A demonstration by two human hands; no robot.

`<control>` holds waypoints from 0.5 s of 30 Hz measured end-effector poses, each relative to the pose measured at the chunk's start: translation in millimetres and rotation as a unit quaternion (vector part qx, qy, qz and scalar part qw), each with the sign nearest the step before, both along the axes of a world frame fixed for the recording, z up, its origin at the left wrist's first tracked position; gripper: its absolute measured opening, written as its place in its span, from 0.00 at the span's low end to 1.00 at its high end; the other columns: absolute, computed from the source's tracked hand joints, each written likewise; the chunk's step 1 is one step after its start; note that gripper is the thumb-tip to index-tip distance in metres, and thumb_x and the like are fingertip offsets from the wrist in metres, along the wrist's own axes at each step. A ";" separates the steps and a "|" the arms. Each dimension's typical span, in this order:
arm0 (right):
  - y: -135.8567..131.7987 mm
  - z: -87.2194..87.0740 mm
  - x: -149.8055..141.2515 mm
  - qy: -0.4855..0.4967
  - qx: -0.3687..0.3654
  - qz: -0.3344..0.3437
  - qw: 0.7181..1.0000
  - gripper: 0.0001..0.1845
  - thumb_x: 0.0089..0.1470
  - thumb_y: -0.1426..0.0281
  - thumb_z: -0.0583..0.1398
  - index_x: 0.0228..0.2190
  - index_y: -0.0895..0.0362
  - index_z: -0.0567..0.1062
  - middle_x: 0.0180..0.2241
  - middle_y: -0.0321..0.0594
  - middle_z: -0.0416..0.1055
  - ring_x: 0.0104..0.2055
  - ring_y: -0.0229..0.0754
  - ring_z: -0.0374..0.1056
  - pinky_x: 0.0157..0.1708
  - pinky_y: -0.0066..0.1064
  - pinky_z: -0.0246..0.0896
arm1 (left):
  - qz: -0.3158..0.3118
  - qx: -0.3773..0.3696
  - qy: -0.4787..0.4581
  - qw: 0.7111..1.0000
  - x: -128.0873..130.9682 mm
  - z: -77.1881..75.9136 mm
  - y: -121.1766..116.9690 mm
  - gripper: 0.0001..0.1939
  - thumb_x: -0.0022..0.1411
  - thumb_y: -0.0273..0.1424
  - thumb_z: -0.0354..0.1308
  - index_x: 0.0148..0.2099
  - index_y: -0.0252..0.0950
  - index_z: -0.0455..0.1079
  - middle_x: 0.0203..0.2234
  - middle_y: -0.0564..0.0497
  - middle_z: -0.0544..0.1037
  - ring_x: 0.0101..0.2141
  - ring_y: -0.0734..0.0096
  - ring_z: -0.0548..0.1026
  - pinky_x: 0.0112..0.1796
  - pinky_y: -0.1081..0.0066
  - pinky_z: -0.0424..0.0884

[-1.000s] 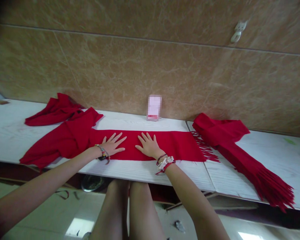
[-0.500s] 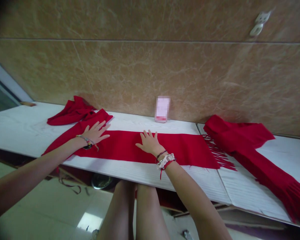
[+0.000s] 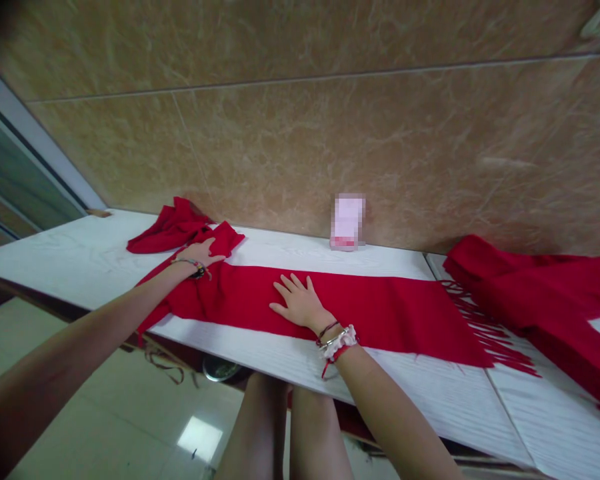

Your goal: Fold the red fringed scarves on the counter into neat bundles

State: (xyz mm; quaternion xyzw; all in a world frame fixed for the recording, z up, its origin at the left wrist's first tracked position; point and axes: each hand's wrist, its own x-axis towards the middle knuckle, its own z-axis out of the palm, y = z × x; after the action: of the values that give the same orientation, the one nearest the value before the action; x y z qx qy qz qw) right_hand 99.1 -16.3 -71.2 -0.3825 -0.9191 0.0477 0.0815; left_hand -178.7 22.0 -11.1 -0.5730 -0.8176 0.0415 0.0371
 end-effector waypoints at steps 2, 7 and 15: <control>0.2 0.0 0.0 0.005 -0.004 -0.003 1.000 0.30 0.55 0.54 0.44 0.55 0.55 0.56 0.59 0.42 0.47 0.60 0.50 0.41 0.55 0.53 0.34 | 0.011 -0.010 0.004 1.000 3.6 -4.0 3.5 0.31 0.54 0.38 0.53 0.59 0.39 0.51 0.45 0.41 0.71 0.44 0.55 0.69 0.38 0.64 0.68; 1.2 -1.5 0.3 0.010 -0.011 -0.005 1.000 0.30 0.55 0.53 0.44 0.54 0.55 0.57 0.59 0.42 0.47 0.60 0.49 0.40 0.55 0.52 0.34 | 0.025 0.023 0.009 0.999 -0.4 2.4 2.0 0.22 0.57 0.27 0.47 0.55 0.41 0.57 0.45 0.43 0.70 0.43 0.58 0.71 0.37 0.67 0.68; 2.1 -2.5 0.8 -0.005 0.002 -0.013 1.000 0.24 0.57 0.60 0.44 0.54 0.53 0.57 0.58 0.40 0.49 0.60 0.47 0.42 0.55 0.50 0.37 | -0.052 0.130 0.061 0.988 -63.2 46.9 -32.0 0.20 0.59 0.26 0.41 0.54 0.29 0.56 0.37 0.44 0.71 0.38 0.61 0.70 0.36 0.64 0.67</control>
State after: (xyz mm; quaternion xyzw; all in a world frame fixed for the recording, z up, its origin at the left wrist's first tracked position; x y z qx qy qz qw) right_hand 99.8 -14.2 -73.7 -0.3941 -0.9147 0.0428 0.0784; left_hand -241.8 -10.1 35.8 -0.6012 -0.7817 -0.0321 0.1625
